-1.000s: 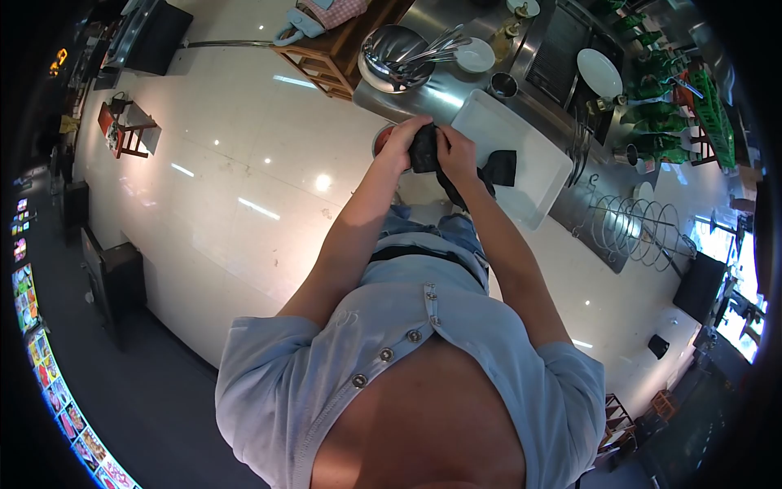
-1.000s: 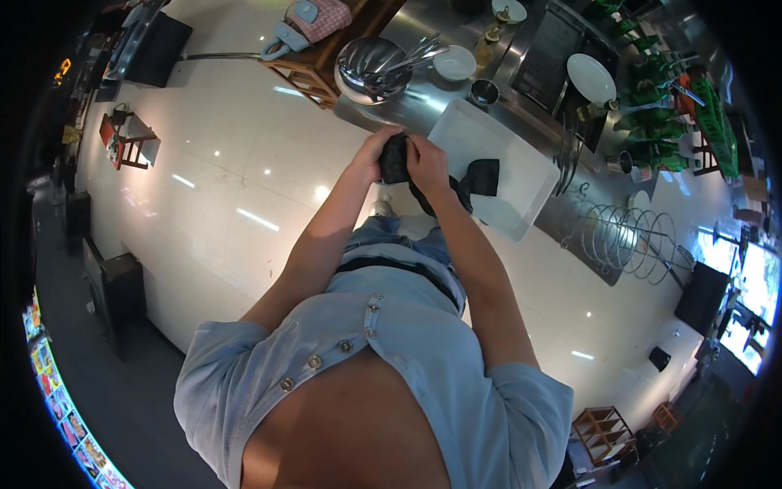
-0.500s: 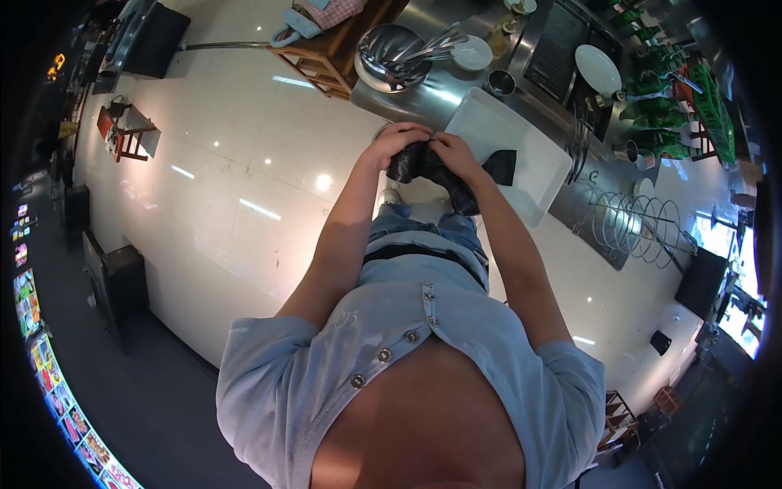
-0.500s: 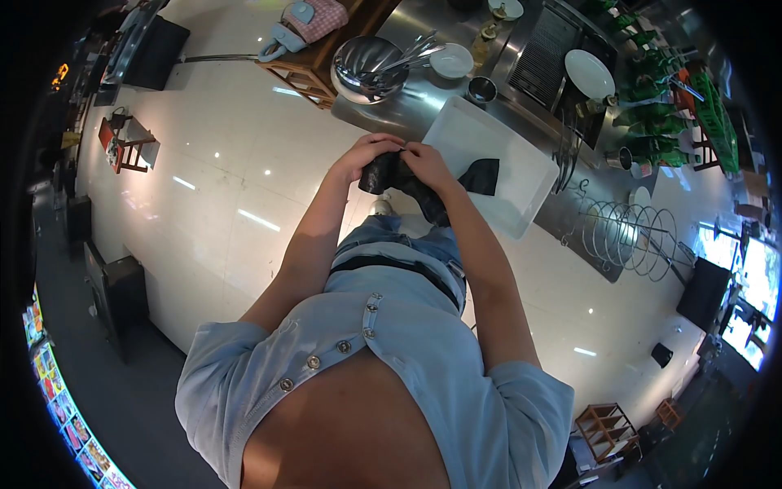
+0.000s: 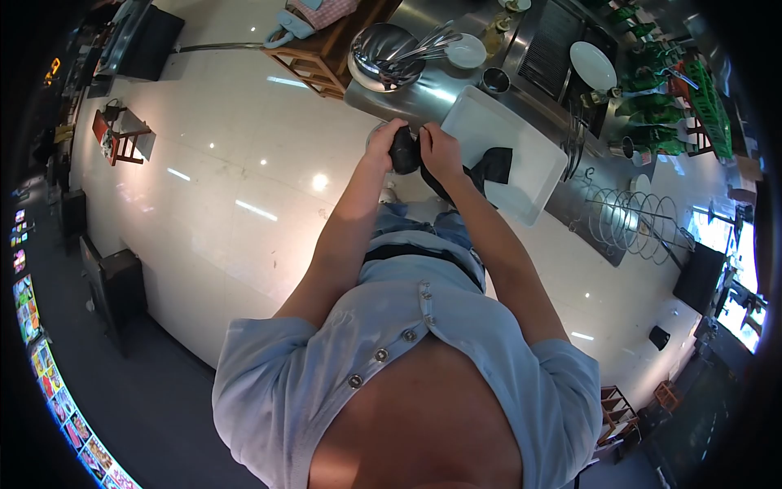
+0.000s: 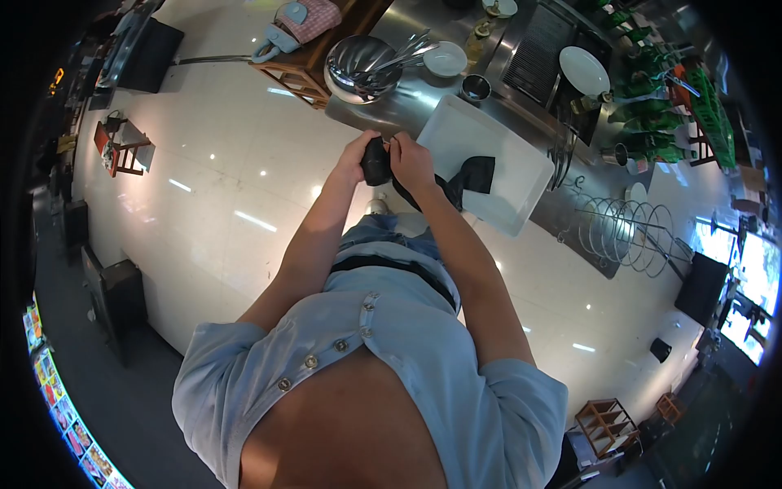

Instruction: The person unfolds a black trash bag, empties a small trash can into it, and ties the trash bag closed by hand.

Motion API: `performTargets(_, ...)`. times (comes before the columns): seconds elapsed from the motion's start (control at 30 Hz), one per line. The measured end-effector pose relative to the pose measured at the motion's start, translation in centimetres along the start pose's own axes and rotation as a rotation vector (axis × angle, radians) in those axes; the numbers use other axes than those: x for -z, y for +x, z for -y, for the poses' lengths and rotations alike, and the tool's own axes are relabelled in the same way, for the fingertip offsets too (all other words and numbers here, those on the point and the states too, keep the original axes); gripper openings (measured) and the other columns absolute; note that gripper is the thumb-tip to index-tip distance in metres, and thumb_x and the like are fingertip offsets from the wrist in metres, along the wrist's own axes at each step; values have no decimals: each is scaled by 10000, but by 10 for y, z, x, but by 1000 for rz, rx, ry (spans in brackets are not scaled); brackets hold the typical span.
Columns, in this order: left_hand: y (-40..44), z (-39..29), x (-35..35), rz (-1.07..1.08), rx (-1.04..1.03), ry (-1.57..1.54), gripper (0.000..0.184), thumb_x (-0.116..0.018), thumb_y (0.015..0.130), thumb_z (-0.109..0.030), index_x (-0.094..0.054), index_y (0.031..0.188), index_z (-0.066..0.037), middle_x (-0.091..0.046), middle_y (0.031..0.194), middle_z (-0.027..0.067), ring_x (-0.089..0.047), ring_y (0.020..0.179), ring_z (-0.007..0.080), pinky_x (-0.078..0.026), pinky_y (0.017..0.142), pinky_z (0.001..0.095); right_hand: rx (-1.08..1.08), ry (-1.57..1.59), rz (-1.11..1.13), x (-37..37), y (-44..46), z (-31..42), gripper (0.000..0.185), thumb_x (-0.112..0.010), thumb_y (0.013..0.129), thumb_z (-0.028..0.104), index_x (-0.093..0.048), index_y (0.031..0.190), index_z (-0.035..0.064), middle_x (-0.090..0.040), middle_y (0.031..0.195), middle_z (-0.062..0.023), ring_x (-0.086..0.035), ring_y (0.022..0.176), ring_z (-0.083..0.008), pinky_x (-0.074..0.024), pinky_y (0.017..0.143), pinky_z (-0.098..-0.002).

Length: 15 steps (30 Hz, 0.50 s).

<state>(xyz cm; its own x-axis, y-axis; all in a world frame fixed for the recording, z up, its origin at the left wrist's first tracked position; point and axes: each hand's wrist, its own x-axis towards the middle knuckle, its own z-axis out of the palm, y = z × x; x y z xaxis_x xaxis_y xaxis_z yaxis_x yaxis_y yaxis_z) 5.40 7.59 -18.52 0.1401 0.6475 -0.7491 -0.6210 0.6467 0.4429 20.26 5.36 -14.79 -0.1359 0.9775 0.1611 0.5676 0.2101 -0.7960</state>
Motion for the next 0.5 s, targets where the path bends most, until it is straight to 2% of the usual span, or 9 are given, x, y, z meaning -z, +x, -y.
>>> performTargets(0.03, -2, -3, 0, 0, 1, -1, 194, -662, 747, -195, -565, 837, -53, -589, 705, 71, -599, 624, 188, -523, 609, 309, 0, 0, 1, 1, 2, -1, 190, -530, 856, 212, -553, 909, 31, -595, 738, -191, -584, 680, -378, -454, 578, -416)
performTargets(0.1, -16, -16, -6, 63, -212, 256, 242, -689, 718, -199, -595, 867, -34, -582, 748, 63, -580, 622, 177, -495, 564, 316, -304, 230, 145, 8, 6, -5, 280, -528, 872, 310, -576, 909, 37, -599, 769, -201, -608, 737, -340, -463, 645, -382)
performTargets(0.13, -23, -22, -10, 114, -198, 316, 266, -686, 727, -201, -601, 907, -24, -590, 771, 61, -583, 653, 162, -490, 582, 294, -398, 286, 259, 15, 10, -7, 372, -560, 835, 396, -611, 920, 38, -614, 810, -193, -613, 791, -302, -456, 709, -350)
performTargets(0.17, -24, -26, -13, 114, -201, 315, 266, -686, 727, -201, -601, 907, -24, -590, 771, 61, -583, 653, 162, -490, 582, 294, -395, 286, 259, 19, 14, -8, 372, -560, 835, 396, -611, 920, 38, -614, 810, -193, -613, 791, -302, -456, 709, -350)
performTargets(0.23, -21, -28, -17, 117, -242, 427, 282, -701, 712, -204, -608, 907, -23, -594, 784, 59, -581, 681, 150, -484, 607, 269, -398, 160, 537, 24, 19, -11, 413, -602, 783, 415, -632, 934, 32, -631, 829, -164, -610, 787, -288, -456, 721, -337)
performTargets(0.27, -19, -27, -19, 117, -242, 426, 282, -701, 712, -204, -608, 907, -23, -594, 784, 59, -581, 681, 150, -484, 607, 269, -391, 135, 587, 23, 23, -15, 440, -639, 734, 401, -635, 958, 23, -643, 870, -157, -612, 797, -301, -464, 717, -335)
performTargets(0.37, -7, -18, -19, 43, -359, 445, 290, -721, 688, -188, -615, 900, -21, -595, 791, 59, -576, 700, 140, -478, 630, 252, -305, 9, 629, 29, 28, -7, 435, -650, 720, 377, -636, 955, 11, -640, 863, -181, -617, 801, -311, -470, 717, -352)
performTargets(0.43, -4, -11, -20, -77, -539, 453, 287, -732, 671, -163, -617, 885, -11, -596, 784, 63, -575, 679, 142, -476, 611, 252, -256, -21, 583, 28, 27, -8, 424, -656, 715, 367, -641, 943, 10, -640, 865, -186, -618, 803, -318, -472, 722, -364)
performTargets(0.5, 0, -17, -15, -138, -543, 383, 276, -718, 699, -156, -596, 895, -4, -595, 766, 70, -579, 644, 147, -481, 591, 251, -212, -52, 534, 29, 22, -9, 413, -663, 710, 358, -647, 931, 9, -640, 867, -192, -620, 805, -326, -473, 727, -375)
